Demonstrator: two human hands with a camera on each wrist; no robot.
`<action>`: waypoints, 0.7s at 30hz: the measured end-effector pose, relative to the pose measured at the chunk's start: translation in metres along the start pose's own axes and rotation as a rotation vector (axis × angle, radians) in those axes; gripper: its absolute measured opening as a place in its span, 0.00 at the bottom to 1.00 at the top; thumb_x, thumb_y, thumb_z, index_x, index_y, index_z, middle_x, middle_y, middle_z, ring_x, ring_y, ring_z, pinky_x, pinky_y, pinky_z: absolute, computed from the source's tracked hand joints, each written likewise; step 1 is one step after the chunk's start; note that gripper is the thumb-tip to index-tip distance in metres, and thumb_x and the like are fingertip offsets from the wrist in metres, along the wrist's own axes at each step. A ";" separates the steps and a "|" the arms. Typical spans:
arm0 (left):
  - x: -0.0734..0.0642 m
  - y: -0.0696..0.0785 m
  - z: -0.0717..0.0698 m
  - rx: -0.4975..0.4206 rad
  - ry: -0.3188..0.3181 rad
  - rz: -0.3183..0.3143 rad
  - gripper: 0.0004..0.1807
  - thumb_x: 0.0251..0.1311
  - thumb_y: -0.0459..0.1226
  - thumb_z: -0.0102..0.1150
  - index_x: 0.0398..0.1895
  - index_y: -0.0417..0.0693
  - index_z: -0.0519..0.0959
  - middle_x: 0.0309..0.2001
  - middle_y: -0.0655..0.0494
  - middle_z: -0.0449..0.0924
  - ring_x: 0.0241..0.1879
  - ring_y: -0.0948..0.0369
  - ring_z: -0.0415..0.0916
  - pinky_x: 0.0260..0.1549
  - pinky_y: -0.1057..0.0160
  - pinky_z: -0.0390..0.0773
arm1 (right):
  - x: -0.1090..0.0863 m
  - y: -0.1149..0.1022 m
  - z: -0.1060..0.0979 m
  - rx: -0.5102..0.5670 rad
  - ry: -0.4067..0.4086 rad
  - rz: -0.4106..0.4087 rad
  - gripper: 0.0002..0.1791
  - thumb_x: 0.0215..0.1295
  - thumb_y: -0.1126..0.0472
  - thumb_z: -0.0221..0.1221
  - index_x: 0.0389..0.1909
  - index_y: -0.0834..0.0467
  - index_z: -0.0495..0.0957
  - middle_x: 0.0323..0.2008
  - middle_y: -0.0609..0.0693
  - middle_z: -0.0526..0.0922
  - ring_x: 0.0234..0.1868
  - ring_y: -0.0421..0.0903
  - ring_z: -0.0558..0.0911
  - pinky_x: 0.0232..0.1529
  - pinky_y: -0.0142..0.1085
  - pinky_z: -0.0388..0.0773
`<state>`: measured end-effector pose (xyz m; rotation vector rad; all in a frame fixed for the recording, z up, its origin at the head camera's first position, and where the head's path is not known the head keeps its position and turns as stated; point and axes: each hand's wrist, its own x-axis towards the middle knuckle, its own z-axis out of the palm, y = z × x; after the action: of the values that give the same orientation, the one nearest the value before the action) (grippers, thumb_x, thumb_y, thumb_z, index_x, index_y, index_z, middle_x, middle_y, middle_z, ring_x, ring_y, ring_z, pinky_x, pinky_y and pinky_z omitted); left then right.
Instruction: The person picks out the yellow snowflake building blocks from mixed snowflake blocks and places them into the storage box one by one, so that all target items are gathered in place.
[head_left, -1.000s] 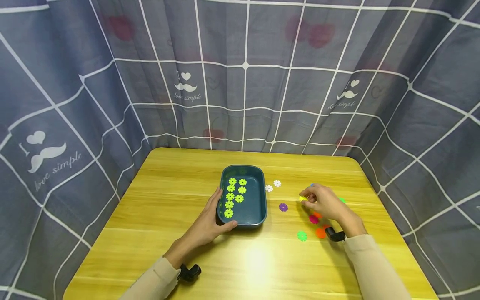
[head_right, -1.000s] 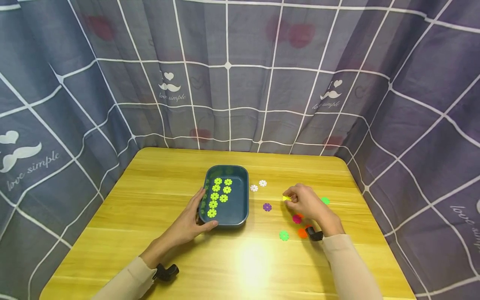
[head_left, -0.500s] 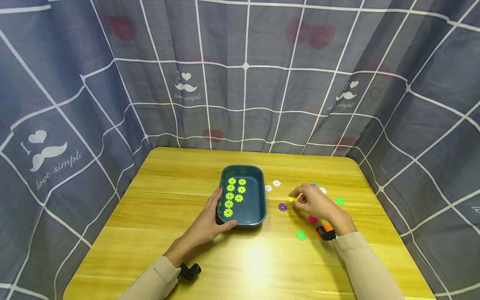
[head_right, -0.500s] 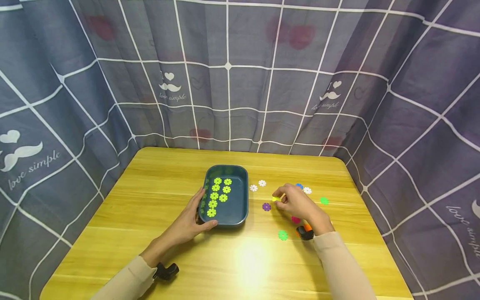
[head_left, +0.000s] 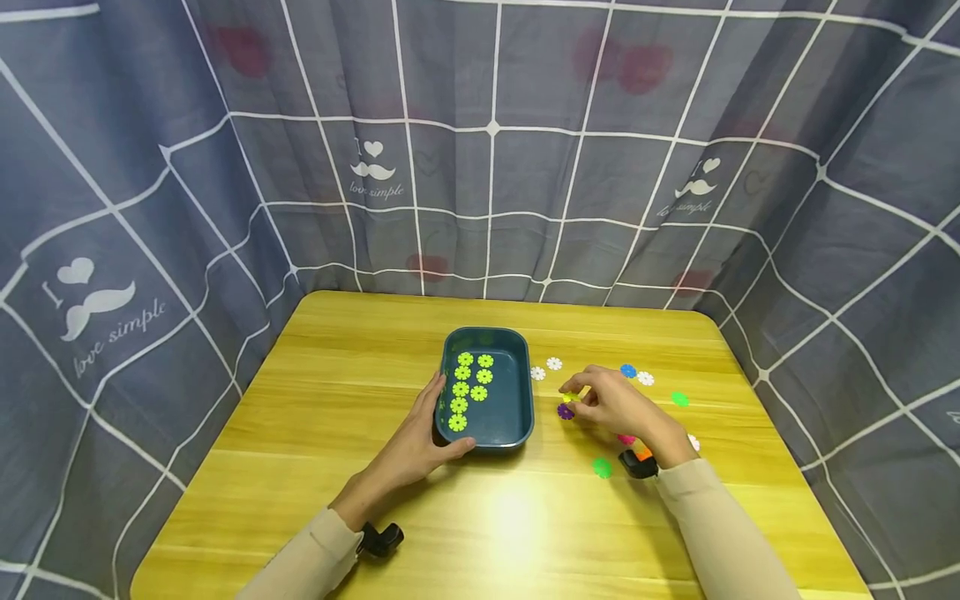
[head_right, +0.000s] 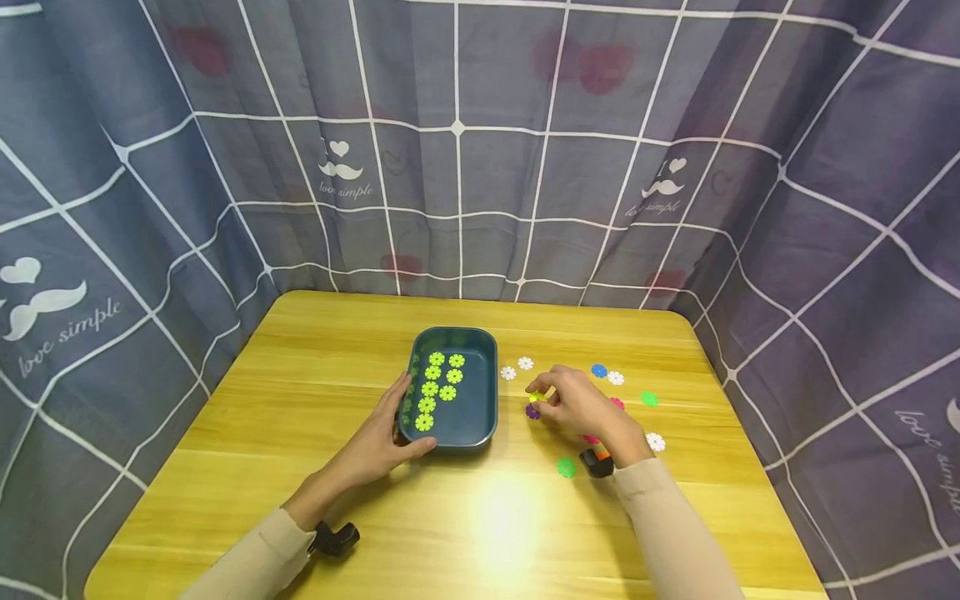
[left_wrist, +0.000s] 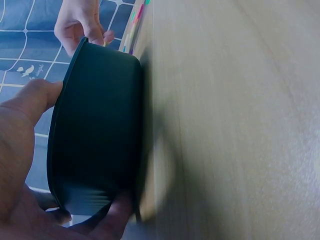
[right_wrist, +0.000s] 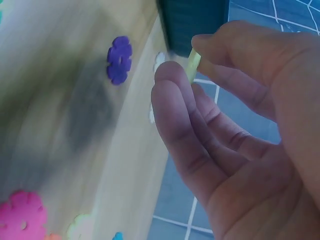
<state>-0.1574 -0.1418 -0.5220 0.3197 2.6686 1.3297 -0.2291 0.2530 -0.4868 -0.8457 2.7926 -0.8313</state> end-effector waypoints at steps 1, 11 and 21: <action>0.000 0.000 0.000 0.002 0.000 0.002 0.69 0.71 0.56 0.82 1.00 0.51 0.43 1.00 0.50 0.38 0.96 0.38 0.49 0.89 0.26 0.62 | 0.001 -0.001 0.000 -0.004 -0.003 0.005 0.15 0.78 0.67 0.73 0.61 0.61 0.92 0.55 0.56 0.91 0.43 0.41 0.91 0.44 0.31 0.89; 0.001 0.000 0.001 0.010 0.005 0.008 0.69 0.71 0.55 0.83 1.00 0.50 0.43 0.99 0.48 0.39 0.96 0.36 0.51 0.89 0.26 0.62 | 0.015 -0.011 -0.001 -0.008 0.003 -0.028 0.14 0.77 0.65 0.73 0.60 0.57 0.92 0.54 0.55 0.91 0.44 0.40 0.92 0.47 0.35 0.92; -0.001 0.002 0.000 -0.002 -0.001 0.004 0.70 0.70 0.55 0.83 1.00 0.49 0.43 1.00 0.49 0.38 0.96 0.37 0.50 0.89 0.27 0.62 | 0.033 -0.027 -0.004 -0.022 -0.004 -0.077 0.15 0.76 0.65 0.74 0.60 0.58 0.92 0.54 0.54 0.89 0.42 0.36 0.91 0.46 0.32 0.90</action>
<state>-0.1562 -0.1411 -0.5201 0.3260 2.6679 1.3327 -0.2448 0.2183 -0.4677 -0.9628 2.7862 -0.8104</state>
